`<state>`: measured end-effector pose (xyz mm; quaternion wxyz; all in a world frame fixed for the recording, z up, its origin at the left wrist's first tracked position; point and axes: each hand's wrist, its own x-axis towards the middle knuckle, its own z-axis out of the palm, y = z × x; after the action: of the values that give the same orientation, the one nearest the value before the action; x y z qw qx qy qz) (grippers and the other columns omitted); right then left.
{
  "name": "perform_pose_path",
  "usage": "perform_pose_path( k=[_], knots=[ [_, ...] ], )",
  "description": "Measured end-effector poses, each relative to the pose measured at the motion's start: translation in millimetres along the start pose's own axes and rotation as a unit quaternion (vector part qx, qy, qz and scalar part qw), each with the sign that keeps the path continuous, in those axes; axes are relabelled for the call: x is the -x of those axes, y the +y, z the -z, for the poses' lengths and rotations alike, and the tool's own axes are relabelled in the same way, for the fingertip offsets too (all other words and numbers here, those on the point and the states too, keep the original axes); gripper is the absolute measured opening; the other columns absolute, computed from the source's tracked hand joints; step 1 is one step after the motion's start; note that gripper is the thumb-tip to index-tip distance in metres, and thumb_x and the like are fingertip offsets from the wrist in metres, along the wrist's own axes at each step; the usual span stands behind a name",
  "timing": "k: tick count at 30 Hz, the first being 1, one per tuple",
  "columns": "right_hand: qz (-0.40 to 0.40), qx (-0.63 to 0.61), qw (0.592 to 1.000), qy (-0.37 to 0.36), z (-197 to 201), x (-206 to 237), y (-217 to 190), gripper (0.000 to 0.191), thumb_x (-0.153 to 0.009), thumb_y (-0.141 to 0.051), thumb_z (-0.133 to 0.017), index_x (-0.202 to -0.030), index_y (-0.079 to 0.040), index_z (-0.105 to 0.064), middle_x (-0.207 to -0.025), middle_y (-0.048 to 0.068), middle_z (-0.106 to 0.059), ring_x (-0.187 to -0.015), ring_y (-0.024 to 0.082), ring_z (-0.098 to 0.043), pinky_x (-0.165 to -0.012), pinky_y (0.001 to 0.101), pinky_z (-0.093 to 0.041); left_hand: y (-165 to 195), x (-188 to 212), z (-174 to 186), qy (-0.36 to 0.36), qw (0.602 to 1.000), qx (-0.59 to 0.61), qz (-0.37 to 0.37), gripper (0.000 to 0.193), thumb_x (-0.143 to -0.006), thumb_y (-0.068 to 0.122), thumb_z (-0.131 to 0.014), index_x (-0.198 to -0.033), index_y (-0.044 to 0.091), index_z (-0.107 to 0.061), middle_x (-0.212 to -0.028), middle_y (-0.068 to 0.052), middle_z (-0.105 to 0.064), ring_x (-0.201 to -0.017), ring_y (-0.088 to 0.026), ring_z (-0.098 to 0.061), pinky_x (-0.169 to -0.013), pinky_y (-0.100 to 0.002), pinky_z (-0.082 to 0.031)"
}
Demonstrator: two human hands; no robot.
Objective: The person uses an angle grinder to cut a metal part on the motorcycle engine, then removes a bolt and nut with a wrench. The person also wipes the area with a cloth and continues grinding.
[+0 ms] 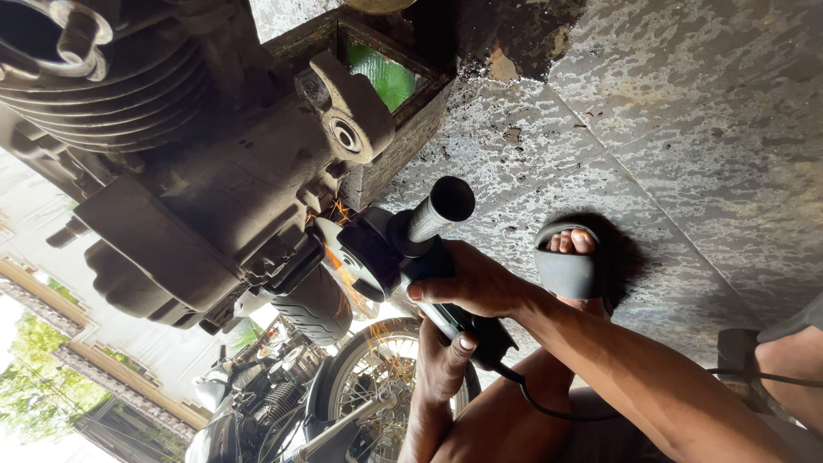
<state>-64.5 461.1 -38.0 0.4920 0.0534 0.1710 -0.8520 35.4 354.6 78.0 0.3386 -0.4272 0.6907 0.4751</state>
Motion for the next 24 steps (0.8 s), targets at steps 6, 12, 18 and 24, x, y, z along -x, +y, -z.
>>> perform_pose_path(
  k=[6, 12, 18, 24],
  knots=[
    [-0.026, -0.016, 1.0, 0.005, -0.3, -0.1, 3.3, 0.045, -0.083, -0.03, -0.078, -0.116, -0.002, -0.065, -0.095, 0.002, -0.065, -0.089, 0.012, -0.059, -0.08, 0.0309, -0.052, 0.2, 0.8, 0.5, 0.002, 1.0, 0.005, -0.003, 0.101, -0.067, 0.082, -0.077, -0.114, -0.006, -0.058, -0.084, -0.008, -0.068, -0.078, -0.016, -0.068, -0.069, -0.031, -0.058],
    [-0.011, -0.012, 1.0, 0.001, 0.3, 0.2, 3.3, 0.044, -0.084, -0.029, -0.078, -0.117, -0.002, -0.066, -0.096, 0.001, -0.065, -0.09, 0.011, -0.059, -0.081, 0.03, -0.052, 1.4, 0.5, -1.3, -0.007, 1.0, 0.02, -0.01, 0.099, -0.07, 0.08, -0.079, -0.112, -0.009, -0.061, -0.084, -0.009, -0.068, -0.078, -0.016, -0.067, -0.069, -0.031, -0.056],
    [-0.018, -0.02, 1.0, 0.004, -0.1, 0.2, 2.2, 0.044, -0.083, -0.029, -0.078, -0.115, -0.002, -0.066, -0.094, 0.002, -0.065, -0.088, 0.012, -0.06, -0.08, 0.0309, -0.052, 0.4, 0.3, 0.3, 0.0, 1.0, 0.007, -0.01, 0.103, -0.069, 0.08, -0.078, -0.117, -0.009, -0.058, -0.088, -0.009, -0.068, -0.082, -0.016, -0.067, -0.071, -0.031, -0.057],
    [-0.014, -0.015, 1.0, 0.004, -0.5, 0.2, 1.0, 0.044, -0.083, -0.029, -0.078, -0.116, -0.003, -0.065, -0.095, 0.001, -0.066, -0.089, 0.012, -0.061, -0.08, 0.0306, -0.053, 2.1, 0.5, -1.9, -0.006, 1.0, 0.024, -0.008, 0.106, -0.068, 0.08, -0.079, -0.121, -0.009, -0.056, -0.093, -0.01, -0.068, -0.088, -0.017, -0.067, -0.077, -0.032, -0.057]
  ],
)
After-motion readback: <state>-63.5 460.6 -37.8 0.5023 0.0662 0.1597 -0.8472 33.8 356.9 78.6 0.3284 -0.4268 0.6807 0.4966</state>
